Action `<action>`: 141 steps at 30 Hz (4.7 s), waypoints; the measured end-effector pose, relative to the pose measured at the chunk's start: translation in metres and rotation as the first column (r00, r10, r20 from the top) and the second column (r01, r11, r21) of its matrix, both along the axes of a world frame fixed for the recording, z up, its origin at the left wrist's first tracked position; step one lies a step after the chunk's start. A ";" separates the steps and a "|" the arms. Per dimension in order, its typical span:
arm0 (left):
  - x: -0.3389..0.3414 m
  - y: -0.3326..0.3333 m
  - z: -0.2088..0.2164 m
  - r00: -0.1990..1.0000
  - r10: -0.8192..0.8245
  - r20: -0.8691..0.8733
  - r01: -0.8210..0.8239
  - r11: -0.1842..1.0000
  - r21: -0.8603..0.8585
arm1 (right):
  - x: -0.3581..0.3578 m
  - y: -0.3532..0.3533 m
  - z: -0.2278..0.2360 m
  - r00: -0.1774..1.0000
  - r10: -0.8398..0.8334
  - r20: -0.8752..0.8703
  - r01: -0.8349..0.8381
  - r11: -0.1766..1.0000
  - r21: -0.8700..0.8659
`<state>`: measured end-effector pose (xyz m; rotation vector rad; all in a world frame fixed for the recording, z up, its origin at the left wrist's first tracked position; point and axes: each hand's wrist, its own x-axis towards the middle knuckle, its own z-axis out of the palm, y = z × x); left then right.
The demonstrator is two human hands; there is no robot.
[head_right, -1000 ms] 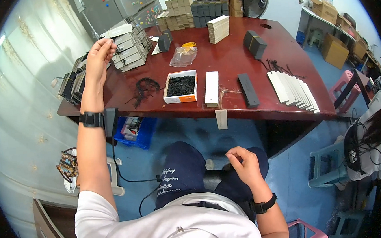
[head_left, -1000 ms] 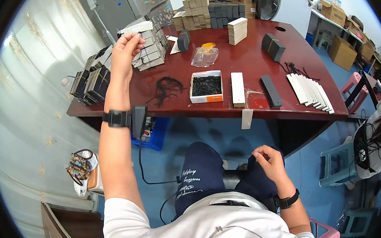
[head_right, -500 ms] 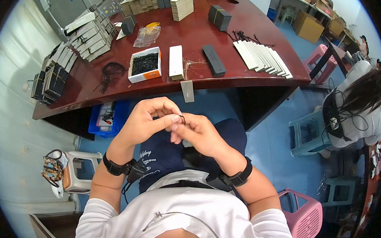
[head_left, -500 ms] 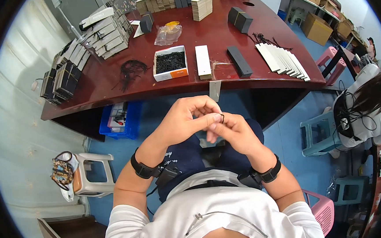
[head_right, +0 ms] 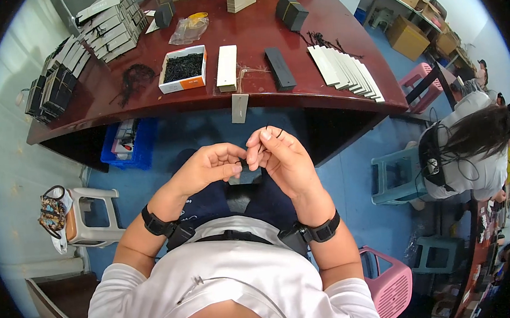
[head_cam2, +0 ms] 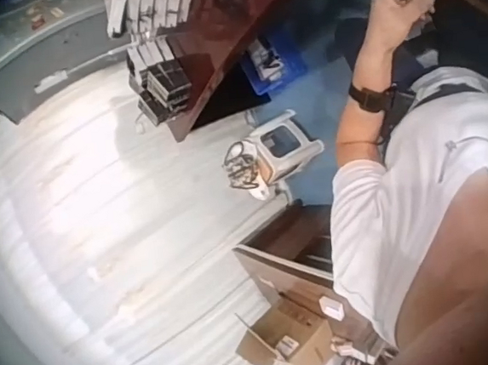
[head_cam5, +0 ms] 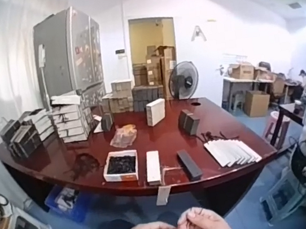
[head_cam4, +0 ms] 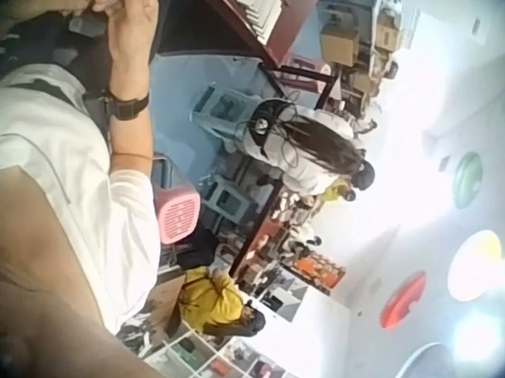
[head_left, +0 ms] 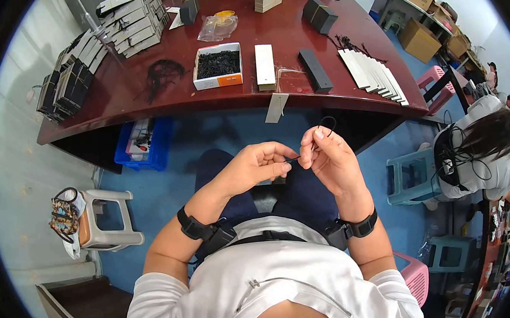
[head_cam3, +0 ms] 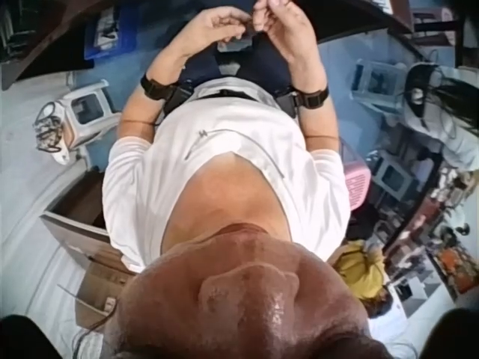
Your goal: Assembling small electronic components and cable ties onto white strips at a workbench in a production facility.
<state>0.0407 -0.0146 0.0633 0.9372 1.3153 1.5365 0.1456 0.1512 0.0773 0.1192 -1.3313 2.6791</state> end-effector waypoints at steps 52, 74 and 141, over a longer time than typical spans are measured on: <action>0.007 -0.009 -0.038 0.947 0.256 0.196 -0.262 0.965 0.006 | 0.011 -0.024 -0.033 0.995 -0.097 0.032 0.086 0.967 0.239; 0.018 -0.007 -0.024 0.796 0.408 -0.447 -0.395 0.910 0.128 | 0.014 -0.033 -0.031 0.982 -0.185 0.030 0.152 0.877 0.456; 0.007 -0.009 -0.055 0.806 0.346 -0.479 -0.308 0.938 0.159 | 0.003 -0.020 -0.051 0.961 -0.267 0.074 0.252 0.953 0.166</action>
